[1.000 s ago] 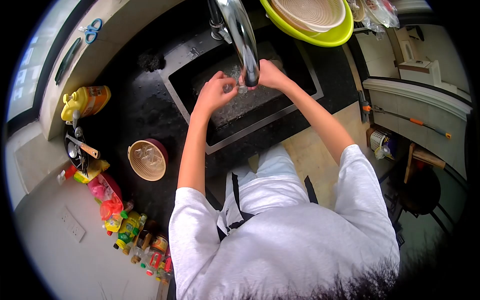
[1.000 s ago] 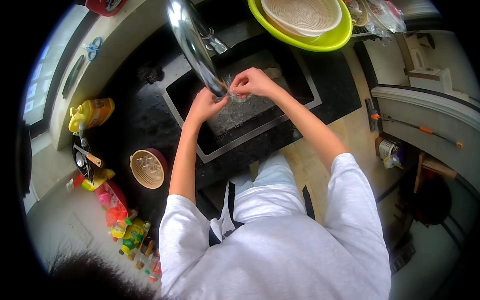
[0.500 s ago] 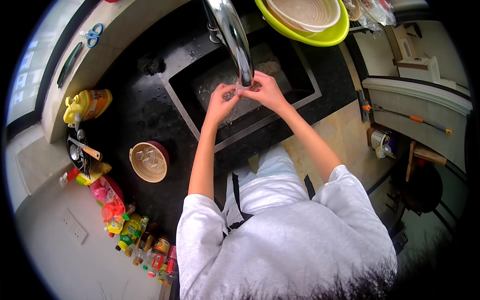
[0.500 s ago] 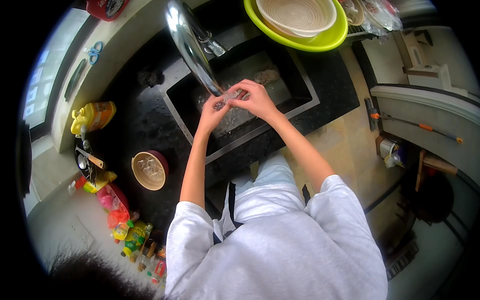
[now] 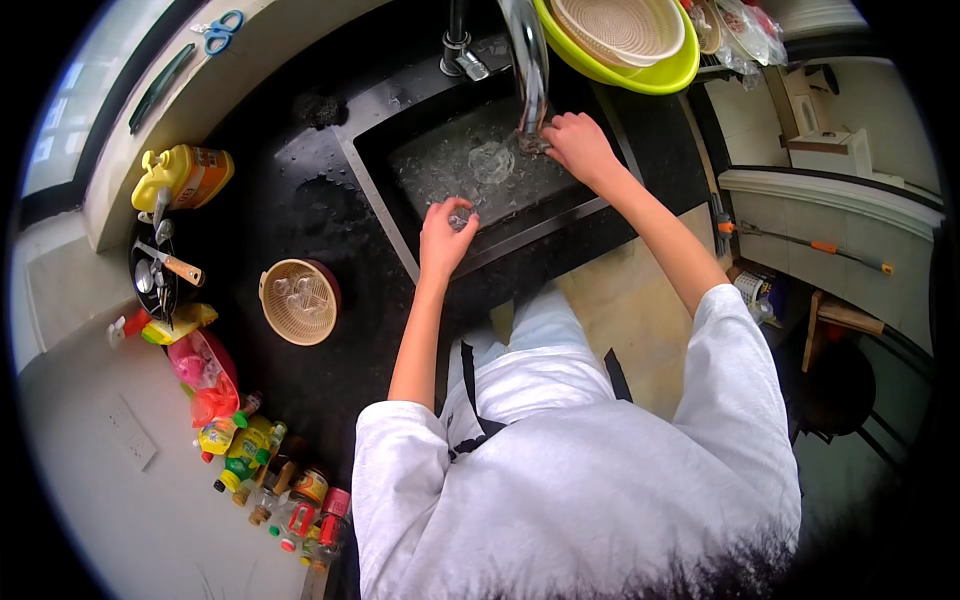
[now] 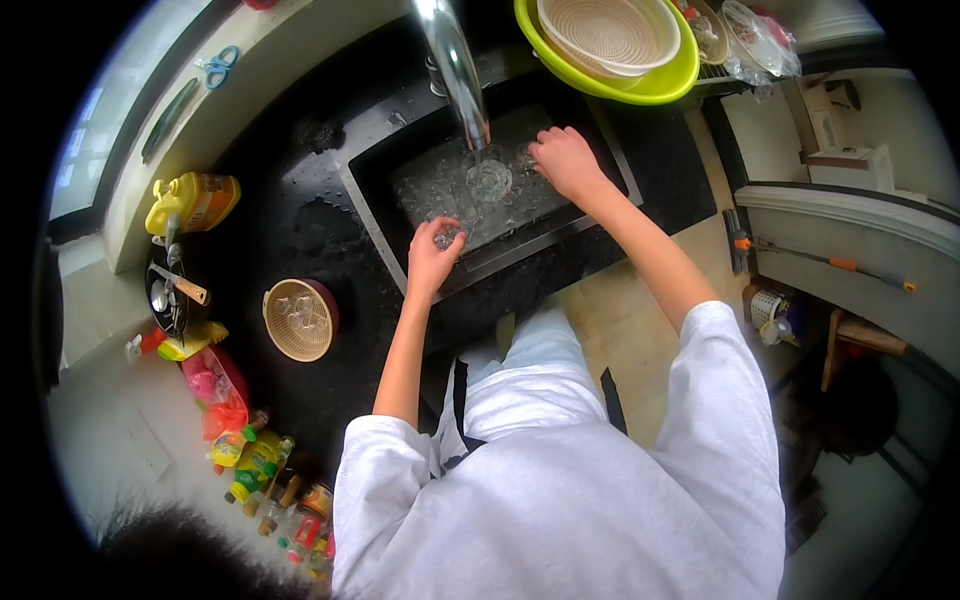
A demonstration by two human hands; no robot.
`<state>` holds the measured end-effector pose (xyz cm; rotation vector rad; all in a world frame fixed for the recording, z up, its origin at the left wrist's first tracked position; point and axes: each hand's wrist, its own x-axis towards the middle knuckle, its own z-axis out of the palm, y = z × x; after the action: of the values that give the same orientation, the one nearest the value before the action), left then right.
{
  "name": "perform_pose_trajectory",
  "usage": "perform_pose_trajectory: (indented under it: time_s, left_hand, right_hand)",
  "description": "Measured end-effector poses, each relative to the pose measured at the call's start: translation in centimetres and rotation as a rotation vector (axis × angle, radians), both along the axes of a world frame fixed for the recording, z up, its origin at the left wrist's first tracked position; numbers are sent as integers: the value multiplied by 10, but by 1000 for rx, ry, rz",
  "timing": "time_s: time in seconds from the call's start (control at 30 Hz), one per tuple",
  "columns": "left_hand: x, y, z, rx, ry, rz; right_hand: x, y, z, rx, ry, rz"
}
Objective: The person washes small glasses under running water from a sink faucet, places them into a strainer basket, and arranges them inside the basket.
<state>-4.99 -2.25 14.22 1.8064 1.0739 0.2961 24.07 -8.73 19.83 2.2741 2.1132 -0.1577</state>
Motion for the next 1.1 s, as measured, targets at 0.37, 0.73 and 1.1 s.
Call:
perform_pose_trajectory:
  time_s: [0.37,0.73,1.1]
  left_hand:
    - [-19,-30,26,-42,-70,64]
    - [-60,-82,-8,-234,-342,291]
    - [-103,-75,17,-292,-363,537]
  right_hand:
    - [-67,-33,23,153,263,64]
    - [-383,169,53,212,673,709]
    - [-457,188,1,162,161,804]
